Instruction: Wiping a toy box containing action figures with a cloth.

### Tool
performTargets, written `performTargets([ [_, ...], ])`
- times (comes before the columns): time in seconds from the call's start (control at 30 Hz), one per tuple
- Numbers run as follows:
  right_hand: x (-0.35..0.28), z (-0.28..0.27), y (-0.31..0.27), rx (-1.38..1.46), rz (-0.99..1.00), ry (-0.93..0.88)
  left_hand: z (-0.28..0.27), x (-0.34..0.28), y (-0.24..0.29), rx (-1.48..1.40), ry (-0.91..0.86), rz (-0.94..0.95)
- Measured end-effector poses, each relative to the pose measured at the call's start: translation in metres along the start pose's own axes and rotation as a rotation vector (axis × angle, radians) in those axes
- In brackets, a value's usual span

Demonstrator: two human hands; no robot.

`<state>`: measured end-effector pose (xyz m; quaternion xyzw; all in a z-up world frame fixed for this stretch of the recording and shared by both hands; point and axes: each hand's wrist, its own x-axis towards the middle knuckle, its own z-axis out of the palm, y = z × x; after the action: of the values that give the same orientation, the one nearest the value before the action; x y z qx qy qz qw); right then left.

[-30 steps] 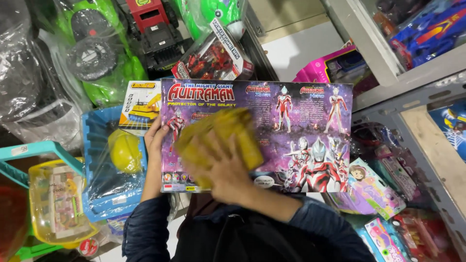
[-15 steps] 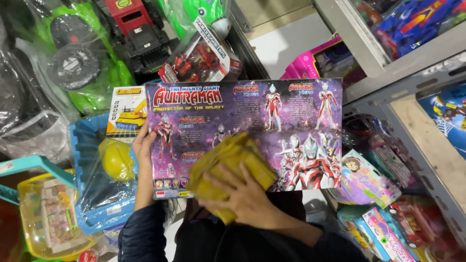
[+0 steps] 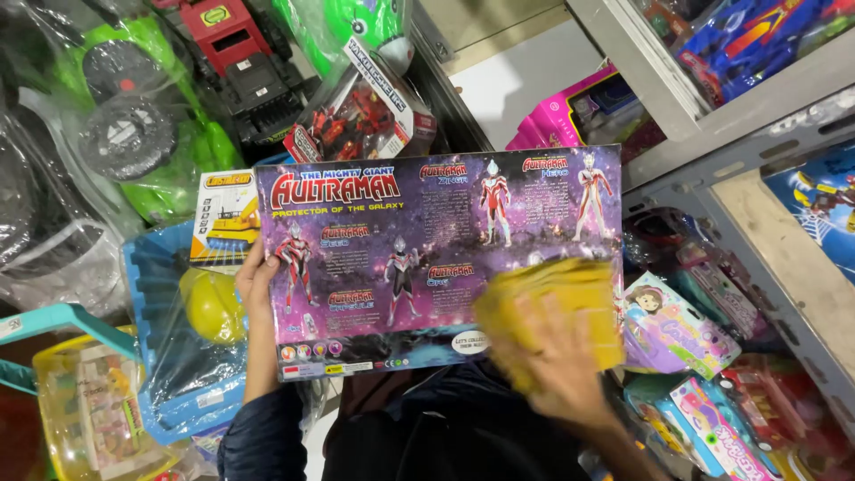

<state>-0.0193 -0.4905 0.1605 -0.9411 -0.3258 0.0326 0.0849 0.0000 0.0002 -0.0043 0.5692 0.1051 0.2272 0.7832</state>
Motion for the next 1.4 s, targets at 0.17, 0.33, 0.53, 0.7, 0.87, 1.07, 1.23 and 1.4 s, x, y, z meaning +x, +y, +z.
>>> performTargets([
  [0.17,0.04,-0.015,0.016,0.073,0.429,0.312,0.002,0.0,-0.002,-0.018,-0.01,0.003],
  [0.33,0.076,0.017,-0.045,0.313,-0.074,0.026,0.005,0.002,0.002,-0.025,-0.02,0.012],
  [0.53,0.175,-0.043,0.001,-0.072,-0.032,0.092,0.012,-0.008,0.015,-0.069,0.032,-0.019],
  [0.7,0.169,-0.035,0.063,-0.043,0.131,0.357,0.012,-0.007,0.012,-0.071,0.034,-0.022],
  [0.87,0.094,-0.011,0.006,-0.135,0.097,0.264,0.027,-0.003,0.026,-0.11,-0.01,0.006],
  [1.07,0.031,0.003,-0.018,-0.025,0.098,0.142,0.007,-0.018,0.016,-0.076,0.032,-0.292],
  [1.23,0.027,0.013,0.039,0.496,0.628,0.397,-0.085,-0.002,-0.017,0.151,0.074,-0.173],
  [1.4,0.051,0.006,0.046,1.078,0.488,0.514,0.052,-0.028,0.195,-0.087,-0.142,-0.076],
])
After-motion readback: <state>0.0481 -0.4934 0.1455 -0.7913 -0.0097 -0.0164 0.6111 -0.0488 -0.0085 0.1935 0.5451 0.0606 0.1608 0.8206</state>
